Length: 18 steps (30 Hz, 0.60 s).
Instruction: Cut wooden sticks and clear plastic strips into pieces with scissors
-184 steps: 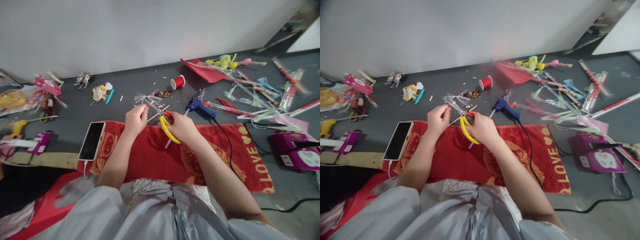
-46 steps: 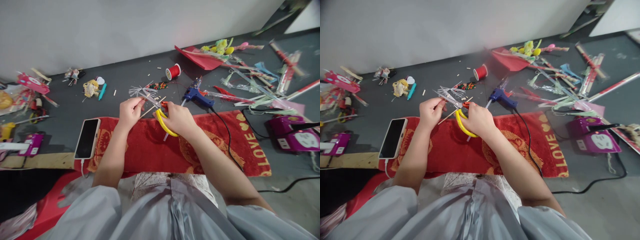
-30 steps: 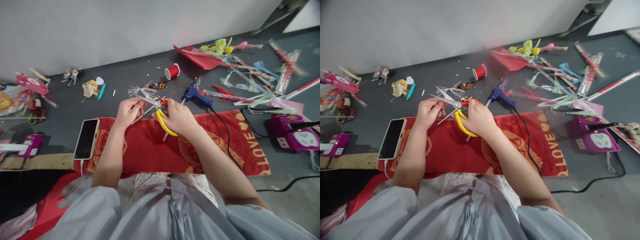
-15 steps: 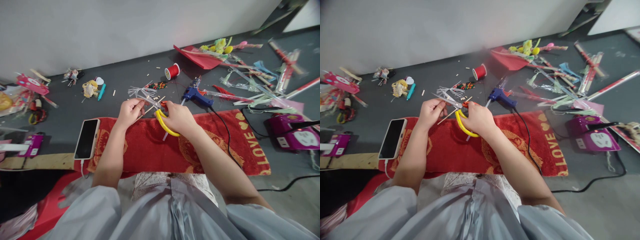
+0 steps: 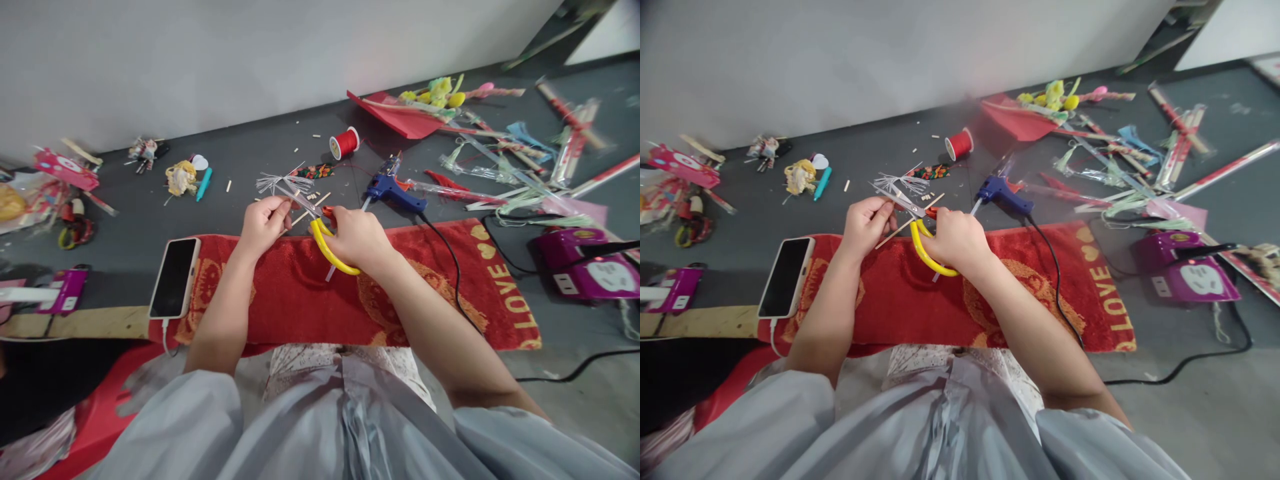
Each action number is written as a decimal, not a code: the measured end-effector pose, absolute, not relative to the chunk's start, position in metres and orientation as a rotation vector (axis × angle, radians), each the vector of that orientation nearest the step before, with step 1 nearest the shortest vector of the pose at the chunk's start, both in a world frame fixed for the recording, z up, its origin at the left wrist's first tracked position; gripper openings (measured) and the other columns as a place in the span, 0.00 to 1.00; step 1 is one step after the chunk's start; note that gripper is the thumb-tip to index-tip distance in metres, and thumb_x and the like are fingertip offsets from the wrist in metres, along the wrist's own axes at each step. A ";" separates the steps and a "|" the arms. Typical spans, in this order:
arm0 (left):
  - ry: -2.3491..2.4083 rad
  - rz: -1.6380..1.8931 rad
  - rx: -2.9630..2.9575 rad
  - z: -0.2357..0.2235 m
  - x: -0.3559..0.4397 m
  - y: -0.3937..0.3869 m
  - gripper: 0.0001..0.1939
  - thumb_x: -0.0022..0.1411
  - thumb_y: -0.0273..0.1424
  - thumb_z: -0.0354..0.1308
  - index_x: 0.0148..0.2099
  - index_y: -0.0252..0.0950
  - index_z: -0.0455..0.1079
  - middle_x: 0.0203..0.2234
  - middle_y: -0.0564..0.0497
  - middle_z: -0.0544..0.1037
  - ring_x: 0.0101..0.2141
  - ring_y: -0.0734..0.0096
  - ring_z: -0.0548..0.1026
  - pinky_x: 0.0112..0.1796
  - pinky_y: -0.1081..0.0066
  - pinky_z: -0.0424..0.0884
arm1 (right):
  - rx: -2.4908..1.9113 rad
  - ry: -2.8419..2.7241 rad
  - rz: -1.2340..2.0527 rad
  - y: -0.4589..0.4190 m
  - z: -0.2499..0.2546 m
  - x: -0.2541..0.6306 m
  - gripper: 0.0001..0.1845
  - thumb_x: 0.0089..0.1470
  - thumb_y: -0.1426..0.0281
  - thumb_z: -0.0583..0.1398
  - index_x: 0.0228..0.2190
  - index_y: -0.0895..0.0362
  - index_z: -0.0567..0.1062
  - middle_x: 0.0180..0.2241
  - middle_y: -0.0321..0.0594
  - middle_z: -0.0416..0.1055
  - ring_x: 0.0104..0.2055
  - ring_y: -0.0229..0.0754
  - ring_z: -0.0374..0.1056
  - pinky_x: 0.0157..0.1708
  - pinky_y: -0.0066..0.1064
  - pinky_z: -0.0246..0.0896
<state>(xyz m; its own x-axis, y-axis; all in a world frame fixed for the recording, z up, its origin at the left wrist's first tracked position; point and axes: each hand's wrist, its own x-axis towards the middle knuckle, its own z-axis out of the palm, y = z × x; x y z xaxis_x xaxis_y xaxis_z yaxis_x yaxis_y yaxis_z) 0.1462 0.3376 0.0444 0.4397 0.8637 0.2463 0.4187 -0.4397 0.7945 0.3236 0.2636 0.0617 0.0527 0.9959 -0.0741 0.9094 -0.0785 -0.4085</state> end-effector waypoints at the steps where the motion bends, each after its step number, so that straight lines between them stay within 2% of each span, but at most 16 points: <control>1: 1.079 0.884 2.055 0.043 0.147 0.338 0.24 0.65 0.49 0.49 0.33 0.34 0.72 0.16 0.54 0.72 0.15 0.82 0.62 0.18 0.78 0.57 | -2.082 -1.936 0.497 0.263 0.062 0.323 0.25 0.56 0.53 0.52 0.39 0.62 0.74 0.35 0.52 0.77 0.35 0.51 0.73 0.31 0.35 0.58; 7: 1.124 1.004 2.155 0.040 0.153 0.338 0.26 0.65 0.51 0.48 0.31 0.34 0.72 0.15 0.53 0.71 0.17 0.79 0.66 0.21 0.76 0.62 | -2.109 -1.908 0.488 0.263 0.061 0.322 0.27 0.57 0.51 0.51 0.40 0.63 0.72 0.35 0.54 0.77 0.37 0.54 0.74 0.33 0.37 0.60; 12: 1.047 0.985 2.046 0.042 0.150 0.338 0.28 0.62 0.55 0.48 0.31 0.35 0.72 0.14 0.54 0.69 0.14 0.81 0.62 0.17 0.77 0.57 | -2.012 -1.915 0.455 0.262 0.058 0.323 0.31 0.57 0.48 0.50 0.44 0.64 0.69 0.39 0.53 0.76 0.39 0.53 0.73 0.37 0.38 0.61; 14: 0.997 0.948 1.951 0.043 0.148 0.338 0.27 0.62 0.55 0.50 0.31 0.36 0.72 0.14 0.55 0.68 0.12 0.82 0.59 0.15 0.77 0.55 | -1.948 -1.936 0.432 0.262 0.056 0.324 0.33 0.56 0.47 0.50 0.44 0.64 0.68 0.40 0.54 0.76 0.40 0.53 0.72 0.38 0.38 0.61; 18: 0.894 0.916 1.855 0.043 0.146 0.338 0.22 0.63 0.50 0.52 0.32 0.37 0.73 0.13 0.56 0.67 0.13 0.83 0.59 0.16 0.78 0.56 | -1.826 -1.976 0.396 0.263 0.049 0.325 0.35 0.55 0.45 0.49 0.45 0.65 0.67 0.42 0.56 0.74 0.42 0.54 0.71 0.40 0.38 0.60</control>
<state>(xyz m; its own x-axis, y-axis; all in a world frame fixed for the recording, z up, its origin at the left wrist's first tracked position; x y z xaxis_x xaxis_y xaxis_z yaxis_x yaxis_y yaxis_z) 0.1456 0.3376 0.0429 0.4740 0.8478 0.2378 0.2173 -0.3743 0.9015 0.3248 0.2632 0.0495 -0.0503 0.9926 0.1107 0.8731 0.0975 -0.4776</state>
